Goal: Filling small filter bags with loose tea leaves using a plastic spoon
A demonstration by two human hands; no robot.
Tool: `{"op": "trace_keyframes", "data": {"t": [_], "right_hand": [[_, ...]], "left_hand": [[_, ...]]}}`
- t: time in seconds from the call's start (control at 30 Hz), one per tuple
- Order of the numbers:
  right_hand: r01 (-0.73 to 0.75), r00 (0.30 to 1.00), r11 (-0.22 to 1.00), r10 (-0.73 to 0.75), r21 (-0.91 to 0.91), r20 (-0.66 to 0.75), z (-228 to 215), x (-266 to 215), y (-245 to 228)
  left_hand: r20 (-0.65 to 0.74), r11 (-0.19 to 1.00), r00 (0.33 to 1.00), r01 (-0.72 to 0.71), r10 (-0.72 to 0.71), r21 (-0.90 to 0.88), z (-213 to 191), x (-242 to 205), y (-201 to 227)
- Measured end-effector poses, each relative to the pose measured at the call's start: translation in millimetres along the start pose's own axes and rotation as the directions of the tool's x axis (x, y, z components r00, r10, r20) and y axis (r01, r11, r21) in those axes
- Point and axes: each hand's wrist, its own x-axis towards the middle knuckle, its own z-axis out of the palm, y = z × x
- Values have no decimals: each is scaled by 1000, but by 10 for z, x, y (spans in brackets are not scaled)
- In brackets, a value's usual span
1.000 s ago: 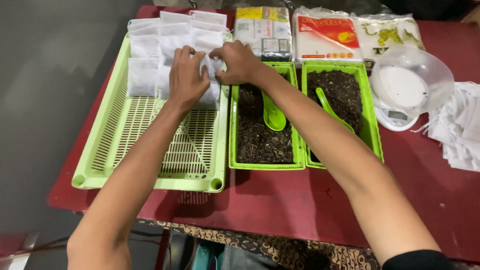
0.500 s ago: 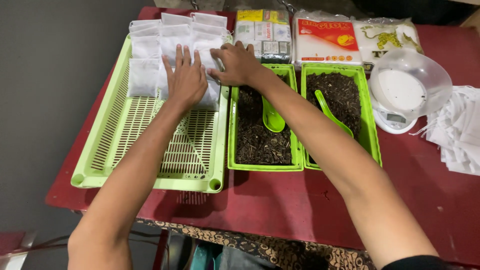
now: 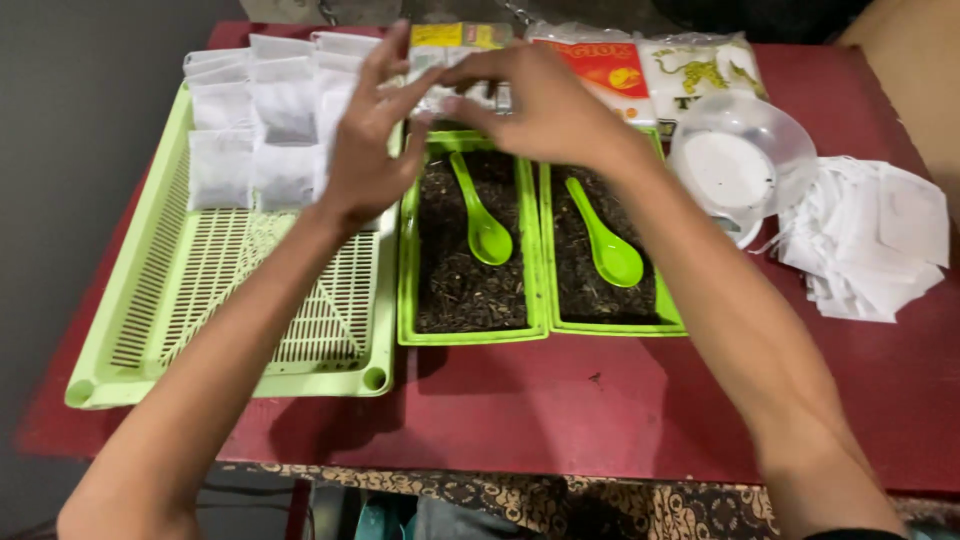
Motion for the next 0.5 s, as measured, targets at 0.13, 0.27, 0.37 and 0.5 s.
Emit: {"op": "trace_keyframes", "data": {"t": [0.13,0.27,0.37,0.5], "right_hand": [[-1,1000,994,-2,-105,-24,-531,-580,143],[-225,971,965,233,-131,49,-1133,-1198,118],[-503,852,852,517,-148,79,-1545,-1629,132],[-747,626,616,779,-248,50,-1975,-2147,219]], "left_hand": [[-5,973,998,63,-65,-224,593,482,578],[2,913,1000,28,-29,-407,1382,892,1030],[90,906,996,33,6,-423,1926,1100,1387],[196,931,975,-23,100,-364,2503,1406,1844]]}}
